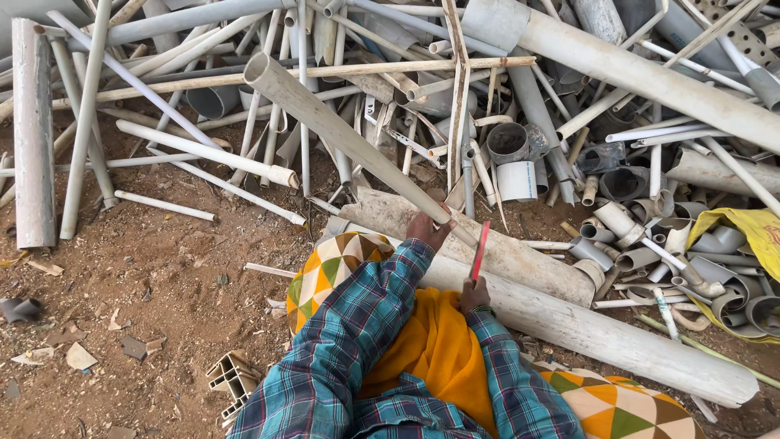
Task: The person uses a hacksaw blade by hand to cut through a plastic pipe while sitting in a large pile of scrap pipes.
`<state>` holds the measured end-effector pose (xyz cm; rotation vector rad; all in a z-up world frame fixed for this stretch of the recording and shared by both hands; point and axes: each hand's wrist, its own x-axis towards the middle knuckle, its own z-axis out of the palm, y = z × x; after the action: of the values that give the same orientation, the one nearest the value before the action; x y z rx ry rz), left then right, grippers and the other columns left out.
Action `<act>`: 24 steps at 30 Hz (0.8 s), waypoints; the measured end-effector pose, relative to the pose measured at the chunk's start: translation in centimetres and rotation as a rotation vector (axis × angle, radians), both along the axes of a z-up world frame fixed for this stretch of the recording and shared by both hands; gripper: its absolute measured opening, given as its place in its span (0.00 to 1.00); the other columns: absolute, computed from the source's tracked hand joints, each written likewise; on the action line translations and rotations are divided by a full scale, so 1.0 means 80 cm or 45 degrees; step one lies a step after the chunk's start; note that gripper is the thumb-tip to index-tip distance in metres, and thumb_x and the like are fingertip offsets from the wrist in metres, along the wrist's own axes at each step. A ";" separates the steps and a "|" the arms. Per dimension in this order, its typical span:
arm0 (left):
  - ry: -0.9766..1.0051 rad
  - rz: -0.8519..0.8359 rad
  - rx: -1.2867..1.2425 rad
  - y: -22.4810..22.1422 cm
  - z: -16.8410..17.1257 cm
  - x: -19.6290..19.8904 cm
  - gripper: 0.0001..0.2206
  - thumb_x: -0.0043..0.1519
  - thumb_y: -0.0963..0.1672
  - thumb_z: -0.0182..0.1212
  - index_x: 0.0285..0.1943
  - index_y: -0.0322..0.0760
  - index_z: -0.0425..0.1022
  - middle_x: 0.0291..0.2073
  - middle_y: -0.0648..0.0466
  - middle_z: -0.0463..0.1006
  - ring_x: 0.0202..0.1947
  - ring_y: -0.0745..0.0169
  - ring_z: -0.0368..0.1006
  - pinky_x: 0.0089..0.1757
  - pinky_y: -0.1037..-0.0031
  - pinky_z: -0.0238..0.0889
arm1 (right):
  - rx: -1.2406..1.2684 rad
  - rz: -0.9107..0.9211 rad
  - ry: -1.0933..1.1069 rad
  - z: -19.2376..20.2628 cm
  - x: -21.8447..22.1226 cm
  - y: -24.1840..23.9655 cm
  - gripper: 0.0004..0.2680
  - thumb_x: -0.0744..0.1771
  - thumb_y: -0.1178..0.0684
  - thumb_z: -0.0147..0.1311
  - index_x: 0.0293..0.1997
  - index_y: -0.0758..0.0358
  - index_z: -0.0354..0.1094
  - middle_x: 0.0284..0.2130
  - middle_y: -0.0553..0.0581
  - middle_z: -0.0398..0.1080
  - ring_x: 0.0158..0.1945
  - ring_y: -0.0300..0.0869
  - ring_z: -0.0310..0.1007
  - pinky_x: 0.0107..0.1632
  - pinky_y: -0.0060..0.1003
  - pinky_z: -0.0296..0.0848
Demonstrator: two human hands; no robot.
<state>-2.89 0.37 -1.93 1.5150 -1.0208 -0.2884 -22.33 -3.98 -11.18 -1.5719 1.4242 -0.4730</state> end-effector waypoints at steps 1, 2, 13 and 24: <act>-0.027 -0.006 0.008 0.000 0.004 0.002 0.14 0.58 0.47 0.70 0.48 0.39 0.74 0.35 0.49 0.78 0.33 0.51 0.76 0.37 0.63 0.70 | -0.153 0.065 -0.046 0.002 0.015 0.004 0.13 0.70 0.43 0.42 0.52 0.62 0.58 0.26 0.69 0.73 0.27 0.59 0.77 0.33 0.55 0.75; -0.043 -0.015 0.021 0.003 0.004 -0.001 0.14 0.57 0.46 0.71 0.47 0.39 0.74 0.36 0.49 0.79 0.33 0.51 0.76 0.37 0.63 0.70 | -0.312 0.127 -0.075 0.002 0.023 0.007 0.13 0.70 0.43 0.42 0.52 0.62 0.58 0.26 0.70 0.73 0.27 0.59 0.77 0.33 0.55 0.75; 0.150 -0.094 -0.100 0.006 -0.022 0.008 0.13 0.56 0.43 0.71 0.48 0.38 0.74 0.39 0.52 0.79 0.41 0.58 0.79 0.37 0.69 0.76 | 0.134 -0.074 0.079 0.007 -0.001 -0.011 0.09 0.70 0.48 0.41 0.54 0.55 0.56 0.23 0.63 0.69 0.16 0.50 0.67 0.17 0.47 0.67; 0.081 -0.061 -0.092 0.015 0.002 0.007 0.13 0.58 0.42 0.69 0.48 0.37 0.73 0.39 0.50 0.78 0.40 0.57 0.78 0.35 0.70 0.74 | 0.471 -0.230 -0.130 -0.004 -0.013 -0.025 0.07 0.70 0.50 0.40 0.53 0.50 0.57 0.17 0.58 0.58 0.17 0.47 0.59 0.20 0.49 0.60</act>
<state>-2.36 1.56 -1.80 1.4096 -1.0078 -0.3281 -23.40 -5.95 -11.51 -1.1166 1.4841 -0.3642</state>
